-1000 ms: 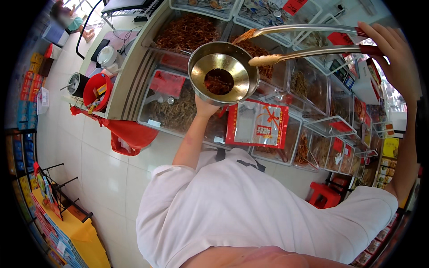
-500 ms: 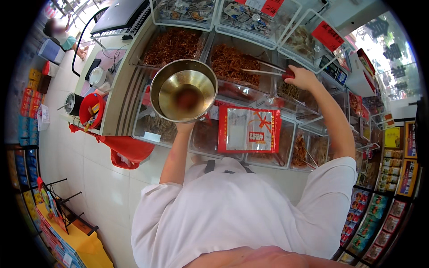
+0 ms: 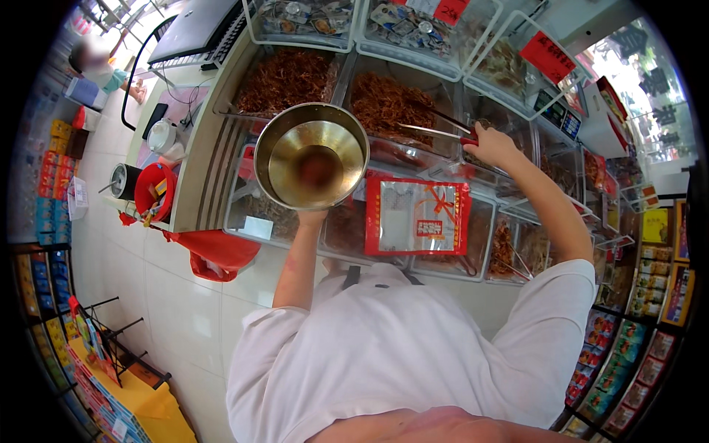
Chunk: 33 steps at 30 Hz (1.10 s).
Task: The person selects several red packages of food and uses tongs to transfer dried snacks from a transparent bin into a metal bowl, then pours the contents from the bowl into one of the red bags.
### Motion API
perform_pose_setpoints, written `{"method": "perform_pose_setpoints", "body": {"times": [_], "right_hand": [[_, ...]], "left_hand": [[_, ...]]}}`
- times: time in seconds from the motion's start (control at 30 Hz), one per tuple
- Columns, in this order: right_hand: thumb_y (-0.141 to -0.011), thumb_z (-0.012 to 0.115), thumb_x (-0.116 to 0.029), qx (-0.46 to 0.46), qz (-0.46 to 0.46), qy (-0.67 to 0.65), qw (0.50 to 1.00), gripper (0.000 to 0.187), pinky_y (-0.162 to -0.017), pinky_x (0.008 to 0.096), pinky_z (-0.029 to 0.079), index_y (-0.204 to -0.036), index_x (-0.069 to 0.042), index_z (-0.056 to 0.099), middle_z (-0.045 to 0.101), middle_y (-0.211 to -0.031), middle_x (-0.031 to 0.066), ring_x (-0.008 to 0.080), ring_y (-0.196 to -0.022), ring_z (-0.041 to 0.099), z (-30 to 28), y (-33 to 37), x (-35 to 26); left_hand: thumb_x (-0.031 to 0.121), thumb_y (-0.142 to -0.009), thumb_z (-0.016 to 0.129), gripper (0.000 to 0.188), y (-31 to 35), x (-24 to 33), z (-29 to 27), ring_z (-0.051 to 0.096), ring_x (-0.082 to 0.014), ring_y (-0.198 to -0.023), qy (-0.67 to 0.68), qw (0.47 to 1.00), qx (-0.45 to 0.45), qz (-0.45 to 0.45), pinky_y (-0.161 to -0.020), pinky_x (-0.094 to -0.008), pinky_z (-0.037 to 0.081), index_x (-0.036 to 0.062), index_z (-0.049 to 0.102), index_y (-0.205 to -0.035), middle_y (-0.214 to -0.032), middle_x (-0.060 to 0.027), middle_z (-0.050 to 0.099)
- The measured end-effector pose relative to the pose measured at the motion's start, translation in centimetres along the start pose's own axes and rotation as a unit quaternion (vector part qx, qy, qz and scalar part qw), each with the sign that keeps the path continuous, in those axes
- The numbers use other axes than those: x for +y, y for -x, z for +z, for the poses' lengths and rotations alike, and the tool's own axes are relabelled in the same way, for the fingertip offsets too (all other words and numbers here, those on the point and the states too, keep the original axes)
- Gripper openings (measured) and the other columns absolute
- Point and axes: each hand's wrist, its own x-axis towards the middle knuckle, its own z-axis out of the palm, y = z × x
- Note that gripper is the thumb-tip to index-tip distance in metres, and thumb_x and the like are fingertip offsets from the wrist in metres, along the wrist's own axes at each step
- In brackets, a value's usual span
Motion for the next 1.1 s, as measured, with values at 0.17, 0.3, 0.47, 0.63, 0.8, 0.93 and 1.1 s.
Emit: {"method": "perform_pose_setpoints", "body": {"times": [0.17,0.3,0.47,0.63,0.8,0.93,1.1], "right_hand": [[-0.077,0.053,-0.04,0.051,0.005,0.041,0.998,0.052,-0.07,0.0409,0.047,-0.11,-0.001,0.042,0.056,-0.093,0.0204,0.0359,-0.081,0.058,1.6,-1.7,-0.7],[-0.077,0.054,-0.034,0.101,-0.025,0.017,0.994,0.039,-0.066,0.0411,0.047,-0.102,-0.004,0.048,0.059,-0.088,0.0166,0.0324,-0.079,0.058,2.8,-2.3,0.2],[-0.078,0.053,-0.03,0.151,-0.059,0.011,0.987,0.032,-0.063,0.0404,0.046,-0.1,-0.006,0.052,0.06,-0.079,0.0148,0.0311,-0.074,0.059,4.1,-1.8,0.8],[-0.077,0.053,-0.029,0.148,-0.041,0.015,0.988,0.03,-0.064,0.0398,0.045,-0.099,-0.008,0.054,0.06,-0.082,0.0146,0.0313,-0.074,0.058,3.6,-0.2,1.3],[-0.078,0.052,-0.03,0.207,-0.053,0.006,0.977,0.028,-0.062,0.0395,0.046,-0.097,-0.009,0.053,0.06,-0.081,0.0122,0.0298,-0.074,0.058,3.9,0.4,1.8],[-0.078,0.052,-0.03,0.236,-0.049,-0.011,0.97,0.029,-0.062,0.0394,0.046,-0.099,-0.01,0.053,0.06,-0.083,0.0122,0.0295,-0.074,0.058,3.4,1.5,2.4],[-0.078,0.053,-0.03,0.281,-0.046,-0.04,0.958,0.03,-0.061,0.0387,0.045,-0.101,-0.01,0.053,0.06,-0.084,0.011,0.0295,-0.074,0.058,1.8,3.2,3.3]], "left_hand": [[0.015,-0.062,0.073,0.071,-0.1,0.8,0.2,0.042,-0.0228,-0.11,0.091,0.995,0.017,-0.029,-0.093,-0.0367,0.035,0.0047,0.036,-0.122,-0.12,-0.0106,0.042],[0.014,-0.059,0.075,0.077,0.6,0.2,0.8,0.041,-0.0219,-0.11,0.248,0.963,0.046,-0.091,-0.094,-0.0359,0.034,0.0052,0.033,-0.123,-0.121,-0.0096,0.041],[0.011,-0.057,0.076,0.078,-0.1,0.7,0.4,0.042,-0.021,-0.109,0.246,0.963,0.044,-0.103,-0.092,-0.035,0.035,0.0052,0.034,-0.123,-0.119,-0.0097,0.042],[0.012,-0.056,0.077,0.079,-0.9,1.3,0.5,0.044,-0.0214,-0.107,0.171,0.98,0.051,-0.084,-0.091,-0.0349,0.036,0.0043,0.034,-0.122,-0.119,-0.0106,0.042],[0.028,-0.064,0.072,0.068,-0.2,0.4,0.5,0.043,-0.0276,-0.109,-0.018,0.999,0.049,0.01,-0.091,-0.038,0.036,0.0071,0.04,-0.12,-0.121,-0.014,0.042],[0.023,-0.059,0.075,0.066,0.2,-0.2,0.6,0.048,-0.0238,-0.104,0.029,0.997,0.058,-0.048,-0.089,-0.0359,0.038,0.0071,0.045,-0.116,-0.114,-0.0094,0.05],[0.019,-0.056,0.078,0.072,-0.2,0.5,0.7,0.048,-0.0216,-0.105,0.045,0.997,0.011,-0.054,-0.087,-0.0339,0.041,0.0045,0.042,-0.117,-0.116,-0.009,0.048]]}}
